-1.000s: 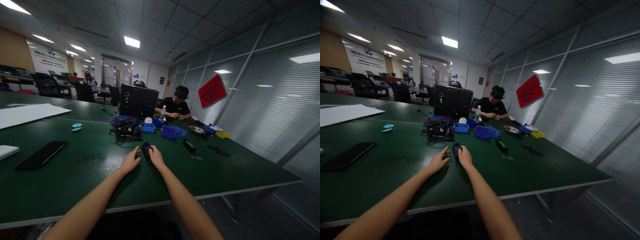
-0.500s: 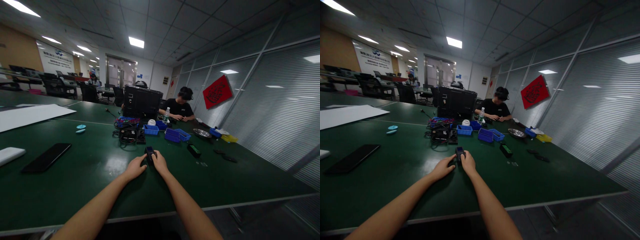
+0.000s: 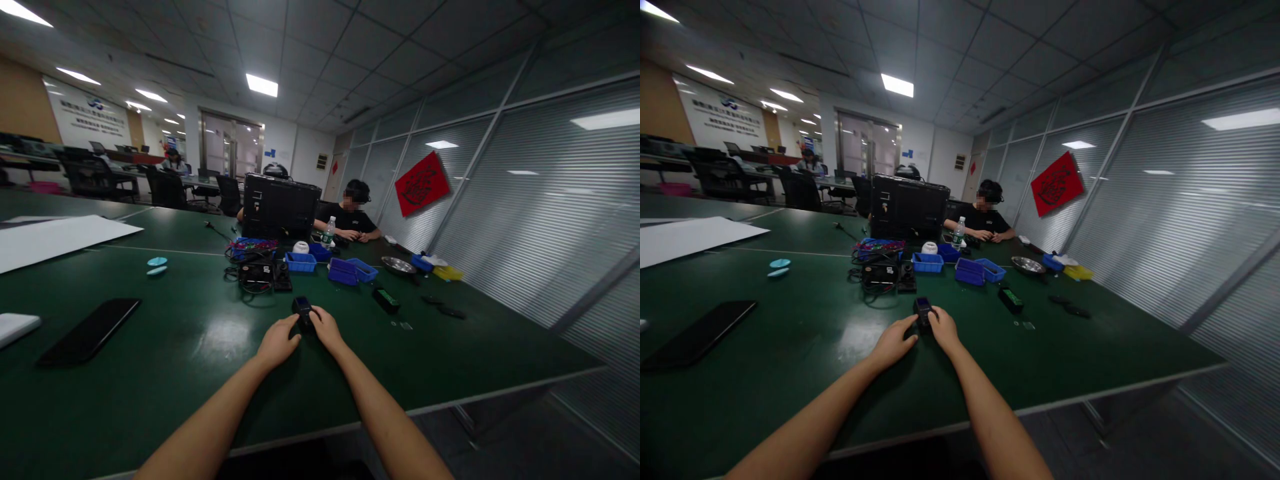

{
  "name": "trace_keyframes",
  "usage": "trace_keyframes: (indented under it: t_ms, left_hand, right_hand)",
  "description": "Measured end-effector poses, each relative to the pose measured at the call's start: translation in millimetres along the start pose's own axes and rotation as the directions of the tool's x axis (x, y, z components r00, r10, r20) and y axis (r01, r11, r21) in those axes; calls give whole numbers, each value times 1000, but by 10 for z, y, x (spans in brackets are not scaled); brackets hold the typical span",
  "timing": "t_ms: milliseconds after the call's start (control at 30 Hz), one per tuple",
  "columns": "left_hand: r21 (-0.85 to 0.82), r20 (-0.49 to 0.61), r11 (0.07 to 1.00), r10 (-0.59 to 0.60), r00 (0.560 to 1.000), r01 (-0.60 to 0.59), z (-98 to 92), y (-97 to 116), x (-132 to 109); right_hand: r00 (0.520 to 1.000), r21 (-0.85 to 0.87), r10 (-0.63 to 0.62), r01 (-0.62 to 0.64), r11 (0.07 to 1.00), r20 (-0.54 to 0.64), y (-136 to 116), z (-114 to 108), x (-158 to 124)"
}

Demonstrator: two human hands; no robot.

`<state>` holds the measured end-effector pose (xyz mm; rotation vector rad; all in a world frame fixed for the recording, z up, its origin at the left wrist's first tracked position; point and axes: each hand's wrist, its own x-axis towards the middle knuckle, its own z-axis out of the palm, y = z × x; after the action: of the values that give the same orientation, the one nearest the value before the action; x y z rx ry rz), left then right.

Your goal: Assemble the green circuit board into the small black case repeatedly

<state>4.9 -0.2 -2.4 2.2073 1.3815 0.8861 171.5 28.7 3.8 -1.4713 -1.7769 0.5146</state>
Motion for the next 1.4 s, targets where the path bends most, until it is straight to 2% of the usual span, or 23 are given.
trace_keyframes:
  t_ms: [200,367,433,500,600,767,900,1000,1133,1300,1400]
  left_hand:
    - [-16,-144,994,-106,984,105,-5,19,-69]
    - [102,-294,962,-216,931,255,-87,17,-147]
    - [134,-344,945,-239,908,299,-97,16,-136]
    - [141,-376,934,-255,891,327,-86,19,-106]
    - [100,-360,931,-294,885,350,-61,37,-63]
    - [37,-271,942,-311,911,333,-105,97,-88]
    - [44,-264,926,-352,898,375,-246,99,-182]
    - [59,-267,906,-391,881,420,-422,11,-282]
    - [65,-315,842,-491,812,535,-750,-244,-415]
    - [33,-458,749,-577,676,662,-1161,-614,-502]
    - [-16,-512,700,-619,596,713,-1302,-742,-527]
  right_hand:
    - [1000,56,-22,22,998,-1,-168,134,-78]
    - [987,210,-107,80,974,120,-296,244,-180]
    - [989,271,-103,71,960,109,-287,236,-189]
    - [996,293,-83,67,954,44,-241,200,-174]
    - [996,282,-61,76,957,-64,-122,115,-129]
    - [983,249,36,10,968,-180,80,6,-47]
    - [977,237,60,-11,971,-203,132,-15,-18]
    - [980,234,79,-34,972,-185,114,-22,-22]
    - [985,224,92,-57,973,-148,82,-28,-32]
    - [988,209,88,-60,976,-128,89,-6,-8]
    - [989,204,85,-59,977,-121,105,2,10]
